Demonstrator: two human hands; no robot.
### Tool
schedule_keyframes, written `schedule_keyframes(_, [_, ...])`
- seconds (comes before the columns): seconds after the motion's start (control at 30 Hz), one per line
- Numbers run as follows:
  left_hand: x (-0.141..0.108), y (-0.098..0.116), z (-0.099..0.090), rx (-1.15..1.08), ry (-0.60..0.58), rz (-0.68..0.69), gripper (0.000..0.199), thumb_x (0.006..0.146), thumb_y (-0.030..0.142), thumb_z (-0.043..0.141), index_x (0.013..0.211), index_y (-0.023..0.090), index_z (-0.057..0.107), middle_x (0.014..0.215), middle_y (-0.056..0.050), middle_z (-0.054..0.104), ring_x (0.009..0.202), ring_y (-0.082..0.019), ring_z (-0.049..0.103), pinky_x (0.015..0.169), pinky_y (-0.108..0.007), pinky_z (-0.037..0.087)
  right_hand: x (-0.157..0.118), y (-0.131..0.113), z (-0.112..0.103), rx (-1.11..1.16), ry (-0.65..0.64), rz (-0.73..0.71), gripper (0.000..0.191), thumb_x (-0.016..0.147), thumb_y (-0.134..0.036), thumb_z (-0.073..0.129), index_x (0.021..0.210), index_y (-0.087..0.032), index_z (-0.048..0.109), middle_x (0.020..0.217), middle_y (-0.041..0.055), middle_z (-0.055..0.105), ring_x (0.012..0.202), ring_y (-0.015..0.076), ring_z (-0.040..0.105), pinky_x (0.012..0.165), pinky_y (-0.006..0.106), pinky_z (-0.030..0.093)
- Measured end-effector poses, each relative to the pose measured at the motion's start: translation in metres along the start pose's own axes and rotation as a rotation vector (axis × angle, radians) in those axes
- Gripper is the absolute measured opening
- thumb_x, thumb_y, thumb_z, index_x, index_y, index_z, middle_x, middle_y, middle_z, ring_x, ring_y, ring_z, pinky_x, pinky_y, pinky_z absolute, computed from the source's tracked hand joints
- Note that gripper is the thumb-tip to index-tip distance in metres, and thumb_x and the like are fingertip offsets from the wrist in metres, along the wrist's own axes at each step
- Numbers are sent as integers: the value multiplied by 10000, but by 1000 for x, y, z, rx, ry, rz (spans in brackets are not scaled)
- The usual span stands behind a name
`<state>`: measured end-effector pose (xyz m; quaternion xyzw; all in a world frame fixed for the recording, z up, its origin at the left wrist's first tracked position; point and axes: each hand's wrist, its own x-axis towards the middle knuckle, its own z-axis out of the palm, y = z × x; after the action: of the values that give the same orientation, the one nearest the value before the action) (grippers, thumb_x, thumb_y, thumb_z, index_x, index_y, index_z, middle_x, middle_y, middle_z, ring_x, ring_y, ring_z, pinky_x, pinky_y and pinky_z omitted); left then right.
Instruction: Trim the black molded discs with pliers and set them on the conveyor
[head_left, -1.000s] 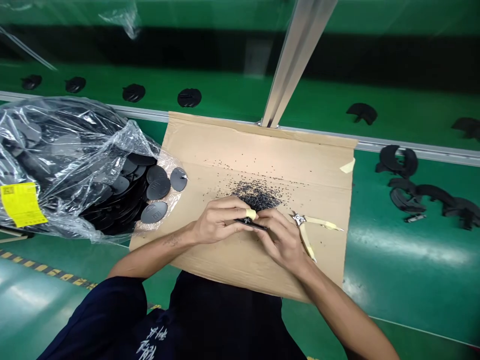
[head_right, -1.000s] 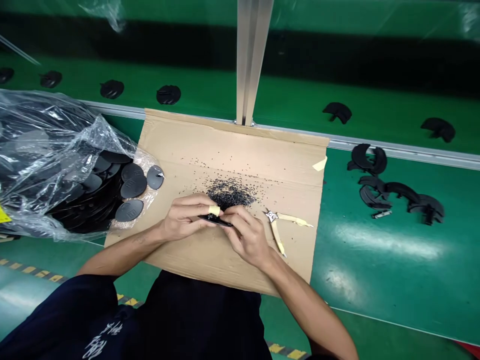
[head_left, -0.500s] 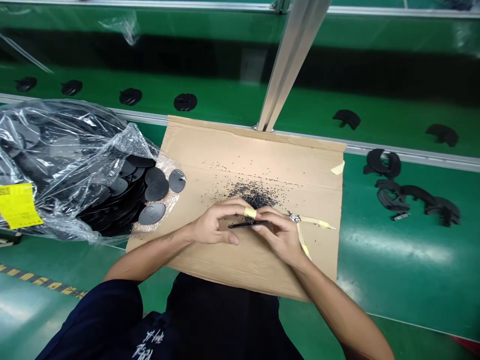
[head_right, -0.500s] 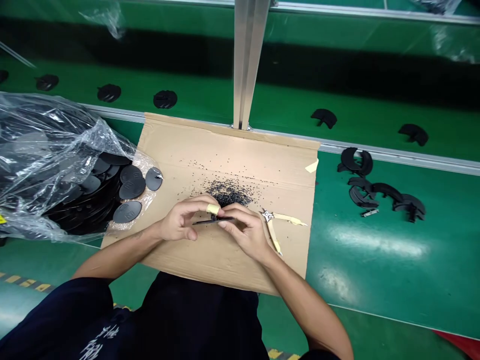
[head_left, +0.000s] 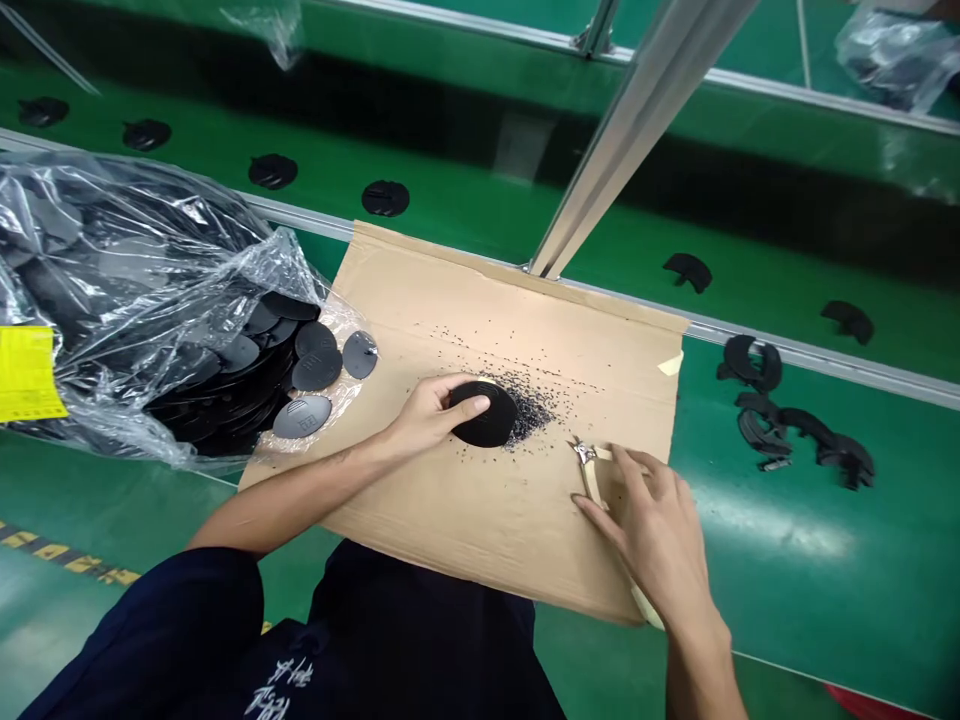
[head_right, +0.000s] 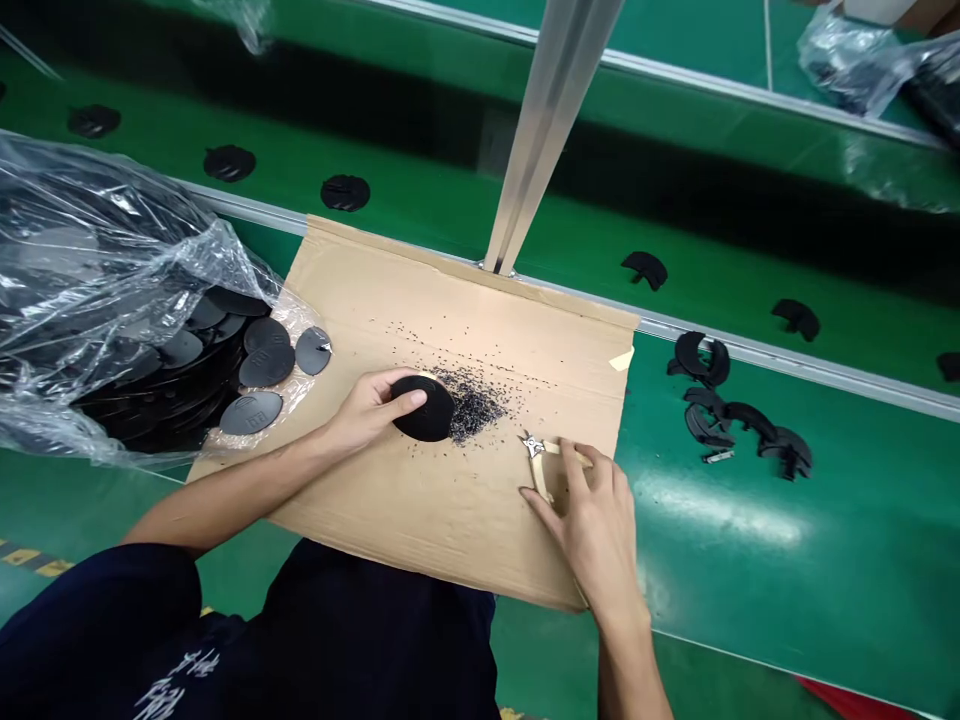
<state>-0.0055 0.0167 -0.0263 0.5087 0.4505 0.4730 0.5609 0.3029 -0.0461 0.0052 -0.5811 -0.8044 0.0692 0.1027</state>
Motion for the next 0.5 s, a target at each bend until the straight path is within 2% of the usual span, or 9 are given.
schedule_keyframes(0.1, [-2, 0, 4, -5, -4, 65, 315, 863, 417, 763, 1033, 152, 772, 1034, -97, 806, 940, -190, 764, 830, -300, 631, -5, 3, 1, 66, 17, 51, 559, 960, -516, 563, 1431, -217, 543, 1215, 186, 615, 1102, 365, 602, 885, 519, 561])
schedule_keyframes(0.23, [-6, 0, 7, 50, -31, 153, 331, 853, 424, 776, 1047, 156, 769, 1030, -101, 805, 934, -189, 769, 827, -316, 641, 15, -9, -4, 368, 51, 53, 448, 990, -473, 517, 1368, -236, 553, 1203, 137, 618, 1065, 284, 641, 866, 414, 570])
schedule_keyframes(0.37, [-5, 4, 4, 138, -63, 274, 283, 858, 396, 780, 1010, 158, 780, 952, -97, 799, 861, -178, 755, 770, -310, 634, 47, -29, -5, 659, 37, -33, 378, 1046, -425, 378, 1335, -220, 510, 1122, 108, 674, 932, 227, 661, 788, 371, 555])
schedule_keyframes(0.5, [-3, 8, 2, 169, -86, 368, 248, 873, 365, 771, 1014, 162, 783, 928, -93, 780, 851, -168, 734, 775, -293, 613, 71, -45, 2, 700, 46, -194, 324, 991, -375, 541, 1270, -211, 565, 1073, 103, 678, 922, 229, 645, 797, 378, 546])
